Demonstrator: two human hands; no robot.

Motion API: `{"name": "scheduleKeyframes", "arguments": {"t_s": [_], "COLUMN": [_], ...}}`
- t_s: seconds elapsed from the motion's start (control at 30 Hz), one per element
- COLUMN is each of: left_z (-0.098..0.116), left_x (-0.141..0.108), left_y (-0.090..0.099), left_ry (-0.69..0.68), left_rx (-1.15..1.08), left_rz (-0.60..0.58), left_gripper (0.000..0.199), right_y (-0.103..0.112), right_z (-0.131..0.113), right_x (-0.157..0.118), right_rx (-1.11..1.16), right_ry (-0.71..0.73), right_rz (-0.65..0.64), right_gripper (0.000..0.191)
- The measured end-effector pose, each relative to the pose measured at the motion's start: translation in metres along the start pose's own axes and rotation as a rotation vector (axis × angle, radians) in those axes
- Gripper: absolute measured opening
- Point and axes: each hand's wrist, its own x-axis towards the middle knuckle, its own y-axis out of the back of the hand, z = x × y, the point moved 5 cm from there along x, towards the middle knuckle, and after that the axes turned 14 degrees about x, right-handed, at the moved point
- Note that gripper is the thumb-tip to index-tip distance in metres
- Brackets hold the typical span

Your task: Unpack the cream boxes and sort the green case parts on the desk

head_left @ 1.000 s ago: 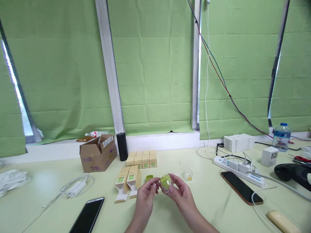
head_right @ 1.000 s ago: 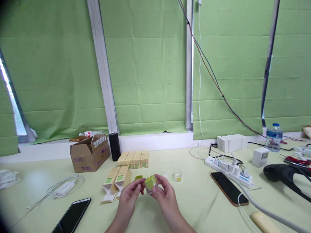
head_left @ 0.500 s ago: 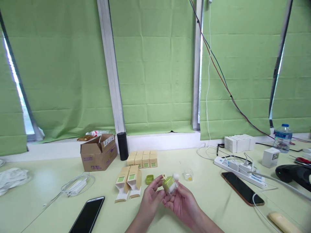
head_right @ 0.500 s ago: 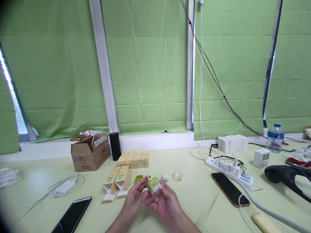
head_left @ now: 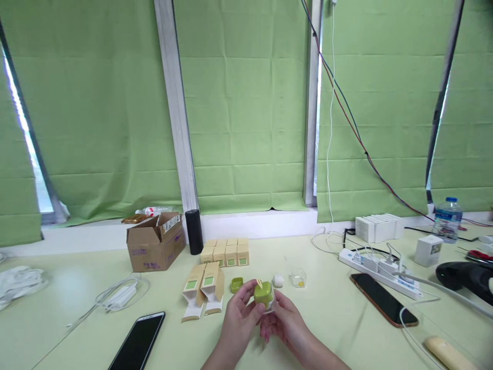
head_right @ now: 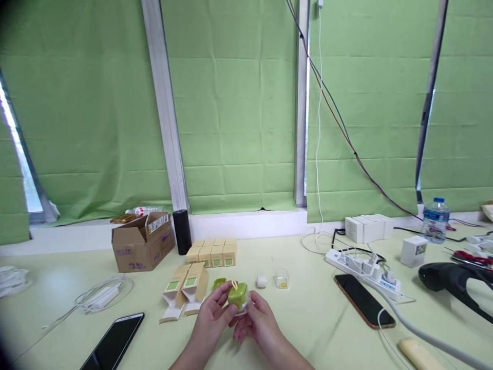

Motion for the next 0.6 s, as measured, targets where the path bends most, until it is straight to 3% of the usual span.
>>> {"name": "scheduleKeyframes", "arguments": {"t_s": [0.13, 0.27, 0.37, 0.5, 0.6], "left_z": [0.005, 0.010, 0.009, 0.007, 0.006], "left_x": [-0.005, -0.012, -0.015, -0.016, -0.015], "left_y": [0.009, 0.008, 0.006, 0.005, 0.005], "left_ry": [-0.063, -0.243, -0.328, -0.339, -0.302], "left_rx": [0.322, 0.655, 0.767, 0.801, 0.792], "left_rz": [0.162, 0.143, 0.125, 0.146, 0.162], "left_gripper": [0.049, 0.039, 0.043, 0.046, 0.045], "right_y": [0.004, -0.013, -0.023, -0.021, -0.015], "right_z": [-0.027, -0.046, -0.046, -0.039, -0.026], "right_x": [-0.005, -0.020, -0.026, -0.024, -0.018], "right_rx": [-0.238, -0.470, -0.522, -0.480, -0.406], "right_ry": [0.287, 0.467, 0.488, 0.457, 0.369], "right_rz": [0.096, 0.053, 0.026, 0.010, -0.016], "right_gripper": [0.051, 0.035, 0.028, 0.025, 0.037]}}
